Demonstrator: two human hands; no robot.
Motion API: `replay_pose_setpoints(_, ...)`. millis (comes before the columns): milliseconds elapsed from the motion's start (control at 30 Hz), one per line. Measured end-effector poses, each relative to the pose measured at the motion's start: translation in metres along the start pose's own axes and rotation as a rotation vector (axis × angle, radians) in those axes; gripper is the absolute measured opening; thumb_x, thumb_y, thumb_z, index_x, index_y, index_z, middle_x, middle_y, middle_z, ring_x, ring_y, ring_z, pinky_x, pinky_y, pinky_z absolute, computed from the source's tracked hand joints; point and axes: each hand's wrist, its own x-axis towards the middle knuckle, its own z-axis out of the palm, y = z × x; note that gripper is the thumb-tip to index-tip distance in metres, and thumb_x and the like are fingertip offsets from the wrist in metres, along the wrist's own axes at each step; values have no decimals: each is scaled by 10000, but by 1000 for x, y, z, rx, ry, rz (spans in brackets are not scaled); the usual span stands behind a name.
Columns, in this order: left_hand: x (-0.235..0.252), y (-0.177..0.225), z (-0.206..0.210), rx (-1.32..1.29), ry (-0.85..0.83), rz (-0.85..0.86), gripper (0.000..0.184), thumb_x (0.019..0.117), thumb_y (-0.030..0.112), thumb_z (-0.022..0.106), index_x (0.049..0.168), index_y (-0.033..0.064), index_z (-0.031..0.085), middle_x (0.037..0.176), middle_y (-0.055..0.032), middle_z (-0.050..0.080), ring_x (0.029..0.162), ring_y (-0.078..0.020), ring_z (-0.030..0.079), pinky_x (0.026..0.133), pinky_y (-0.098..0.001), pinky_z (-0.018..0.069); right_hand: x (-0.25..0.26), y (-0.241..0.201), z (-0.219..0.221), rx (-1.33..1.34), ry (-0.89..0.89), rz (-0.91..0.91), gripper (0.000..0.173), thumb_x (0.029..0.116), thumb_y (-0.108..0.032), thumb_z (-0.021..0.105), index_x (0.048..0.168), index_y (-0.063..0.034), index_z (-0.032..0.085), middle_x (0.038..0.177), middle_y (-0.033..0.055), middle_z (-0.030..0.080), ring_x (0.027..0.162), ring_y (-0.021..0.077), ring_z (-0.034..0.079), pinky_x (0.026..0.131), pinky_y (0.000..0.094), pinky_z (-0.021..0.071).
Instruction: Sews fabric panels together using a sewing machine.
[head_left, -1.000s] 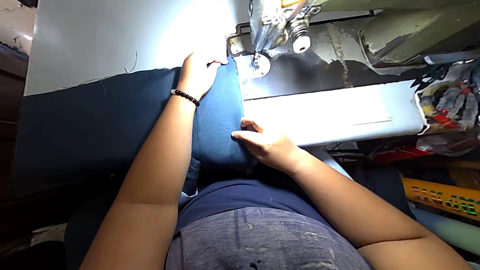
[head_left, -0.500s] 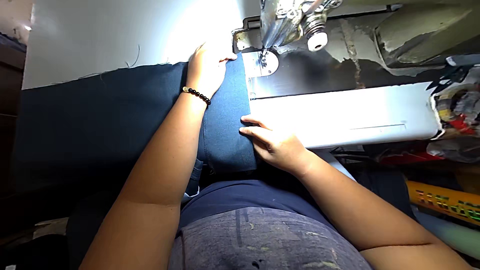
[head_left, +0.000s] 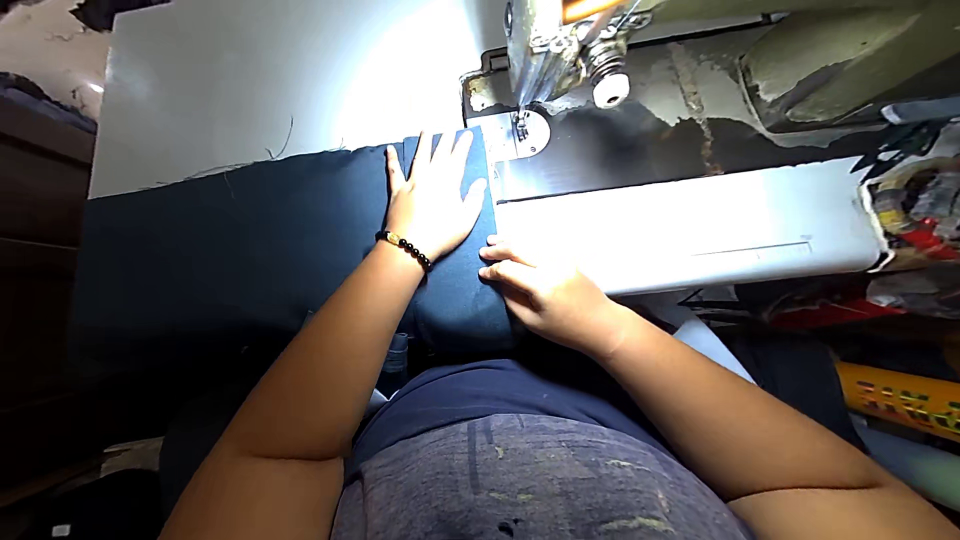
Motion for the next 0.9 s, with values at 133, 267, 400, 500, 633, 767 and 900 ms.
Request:
replay_pose_setpoints(133, -7, 17, 8, -2, 3, 34, 682, 1058, 524, 304, 1653, 195, 244, 1731, -9, 177, 1603, -279, 104, 1197, -734, -3, -19, -8, -12, -16, -35, 40, 218, 941, -102, 570, 974, -59, 781, 1200, 107, 739, 1253, 255, 647, 1065, 384, 516)
replay_pose_setpoints(267, -5, 40, 13, -20, -17, 85, 674, 1067, 513, 284, 1652, 179, 248, 1728, -20, 188, 1606, -277, 81, 1188, -744, -18, -39, -6, -24, -10, -15, 98, 244, 938, -101, 557, 980, -63, 795, 1189, 109, 743, 1260, 256, 641, 1073, 373, 505)
replay_pose_setpoints(400, 3, 47, 12, -35, -33, 101, 624, 1083, 433, 263, 1652, 179, 244, 1731, -11, 177, 1605, -260, 88, 1185, -746, -25, -43, -1, -29, -6, 7, 124, 266, 931, -82, 543, 1006, -58, 797, 1206, 121, 739, 1270, 259, 636, 1078, 371, 501)
replay_pose_setpoints(500, 7, 45, 13, -47, -11, 102, 602, 1084, 400, 279, 1645, 179, 271, 1721, -22, 212, 1602, -262, 113, 1173, -767, -13, -41, 0, -28, 4, 12, 133, 262, 937, -81, 545, 1012, -54, 795, 1224, 125, 732, 1285, 261, 625, 1088, 376, 491)
replay_pose_setpoints(633, 10, 44, 12, -45, -19, 94, 604, 1081, 396, 266, 1647, 186, 263, 1726, -5, 195, 1605, -249, 95, 1169, -768, -25, -41, 1, -28, 15, 6, 143, 270, 944, -73, 541, 1038, -50, 794, 1244, 125, 726, 1300, 264, 615, 1101, 383, 478)
replay_pose_setpoints(767, 10, 42, 11, -50, -19, 102, 603, 1082, 389, 270, 1646, 179, 263, 1725, -4, 201, 1605, -250, 93, 1168, -768, -28, -40, 3, -27, 24, 14, 136, 263, 942, -64, 544, 1020, -43, 794, 1227, 134, 731, 1291, 268, 624, 1100, 377, 486)
replay_pose_setpoints(900, 10, 42, 12, -52, -17, 106, 602, 1083, 390, 273, 1646, 176, 262, 1725, -18, 201, 1604, -256, 96, 1167, -771, -27, -39, 3, -30, 20, -11, 146, 269, 949, -69, 543, 1043, -50, 793, 1243, 126, 726, 1304, 258, 614, 1107, 369, 478)
